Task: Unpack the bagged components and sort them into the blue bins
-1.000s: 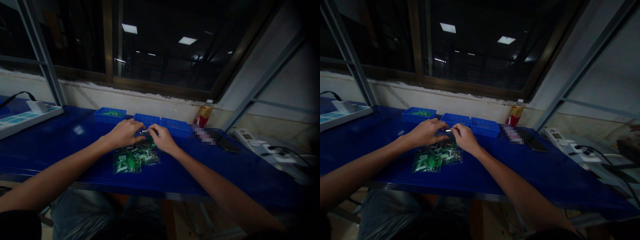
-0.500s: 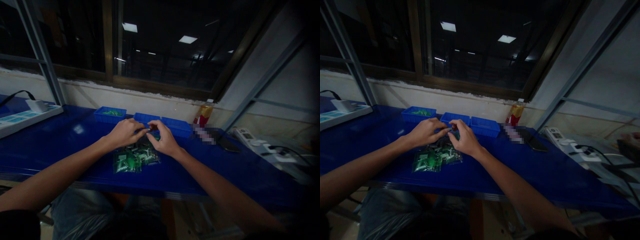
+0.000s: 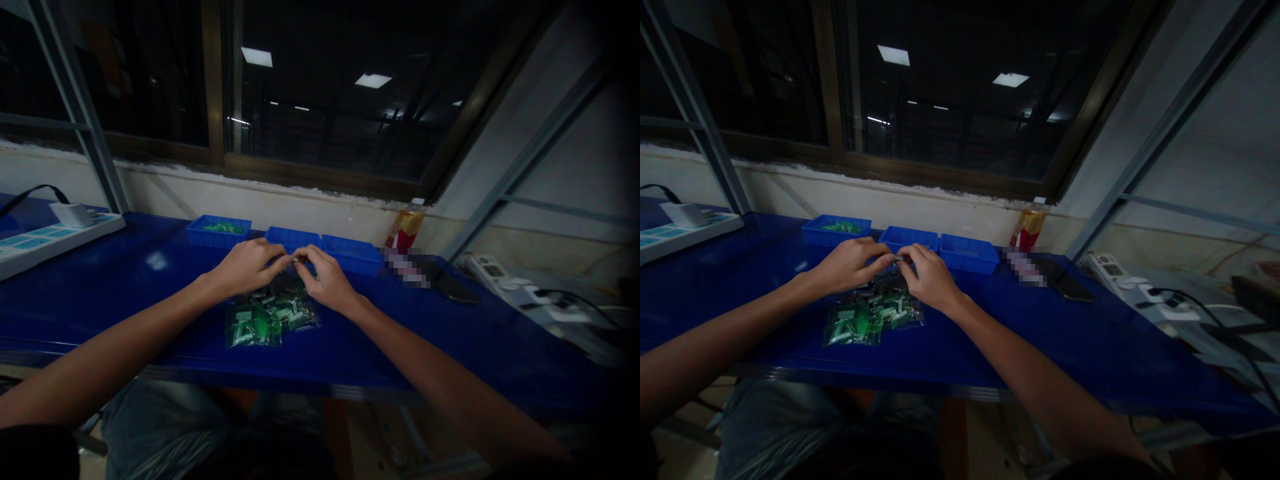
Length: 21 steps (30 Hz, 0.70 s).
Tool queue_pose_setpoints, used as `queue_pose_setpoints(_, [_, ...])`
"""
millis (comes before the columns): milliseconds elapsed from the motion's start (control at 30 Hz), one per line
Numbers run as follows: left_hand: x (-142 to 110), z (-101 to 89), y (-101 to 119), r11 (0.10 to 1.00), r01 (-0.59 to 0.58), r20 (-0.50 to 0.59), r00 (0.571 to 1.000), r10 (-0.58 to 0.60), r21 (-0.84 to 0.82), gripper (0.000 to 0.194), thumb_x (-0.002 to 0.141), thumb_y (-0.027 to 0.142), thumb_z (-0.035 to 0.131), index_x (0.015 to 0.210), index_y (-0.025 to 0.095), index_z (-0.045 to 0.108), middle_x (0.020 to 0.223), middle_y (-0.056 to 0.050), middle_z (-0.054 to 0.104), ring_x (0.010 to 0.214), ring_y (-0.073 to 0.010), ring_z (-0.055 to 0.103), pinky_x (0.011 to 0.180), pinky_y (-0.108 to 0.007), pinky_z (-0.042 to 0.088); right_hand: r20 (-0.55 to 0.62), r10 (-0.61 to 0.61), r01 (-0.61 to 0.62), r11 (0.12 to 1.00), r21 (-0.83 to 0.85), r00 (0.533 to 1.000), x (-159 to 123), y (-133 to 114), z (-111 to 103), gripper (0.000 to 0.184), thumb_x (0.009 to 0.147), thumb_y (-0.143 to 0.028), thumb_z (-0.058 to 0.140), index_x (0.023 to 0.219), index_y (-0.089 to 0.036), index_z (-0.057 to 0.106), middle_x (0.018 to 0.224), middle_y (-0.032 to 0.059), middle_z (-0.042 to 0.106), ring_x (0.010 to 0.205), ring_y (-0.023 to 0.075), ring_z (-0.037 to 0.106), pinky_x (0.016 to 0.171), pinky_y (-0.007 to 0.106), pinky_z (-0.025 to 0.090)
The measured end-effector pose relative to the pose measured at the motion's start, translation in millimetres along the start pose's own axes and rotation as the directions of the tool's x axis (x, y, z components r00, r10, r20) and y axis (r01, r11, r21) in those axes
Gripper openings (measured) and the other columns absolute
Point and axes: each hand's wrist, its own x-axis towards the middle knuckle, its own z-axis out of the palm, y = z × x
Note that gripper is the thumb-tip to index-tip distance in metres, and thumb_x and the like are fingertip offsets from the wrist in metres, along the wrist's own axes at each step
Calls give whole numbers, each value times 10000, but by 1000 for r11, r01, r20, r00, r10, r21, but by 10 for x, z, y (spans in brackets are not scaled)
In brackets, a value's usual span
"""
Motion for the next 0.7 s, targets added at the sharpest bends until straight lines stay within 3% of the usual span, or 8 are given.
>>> queue_pose_setpoints(200, [-10, 8, 15, 995, -3, -77, 997, -5, -99, 306, 848, 359, 453, 1081, 176, 530, 796, -35, 632, 788, -168, 586, 688, -284, 445, -9, 3, -3, 1000, -1, 1000, 11, 28, -1, 179, 893, -246, 357, 823, -190, 513, 789, 48, 568, 767, 167, 529, 696, 303, 408])
queue_pose_setpoints(367, [-10, 0, 31, 997, -18, -70, 997, 13, -74, 235, 874, 308, 414, 1013, 175, 549, 865, -48, 634, 798, -164, 587, 694, -286, 445, 7, 30, -30, 1000, -6, 1000, 9, 17, 1, 226, 903, -277, 334, 764, -198, 493, 741, 37, 564, 727, 157, 533, 672, 297, 407])
queue_pose_setpoints(467, [0, -7, 32, 999, -2, -64, 998, -1, -50, 272, 902, 304, 348, 946, 156, 571, 845, -58, 638, 787, -166, 593, 682, -288, 442, -12, 56, -56, 998, 33, 998, -5, -9, -3, 149, 873, -308, 415, 944, -201, 490, 790, 31, 576, 752, 159, 550, 702, 307, 421])
queue_pose_setpoints(567, [10, -2, 32, 999, 18, -49, 999, -19, -33, 317, 913, 296, 310, 883, 140, 583, 787, -63, 634, 746, -158, 596, 656, -279, 436, -29, 58, -56, 997, 55, 998, -16, -30, -3, 296, 822, -306, 505, 1088, -203, 427, 801, 24, 568, 762, 163, 557, 719, 312, 433])
queue_pose_setpoints(700, [14, 21, 33, 999, 34, -17, 999, -34, 3, 342, 915, 307, 297, 818, 140, 579, 728, -61, 621, 701, -159, 593, 620, -275, 424, -26, 13, -12, 1000, 19, 1000, -11, -34, 3, 140, 824, -246, 484, 959, -211, 482, 802, 29, 562, 771, 162, 550, 728, 313, 433])
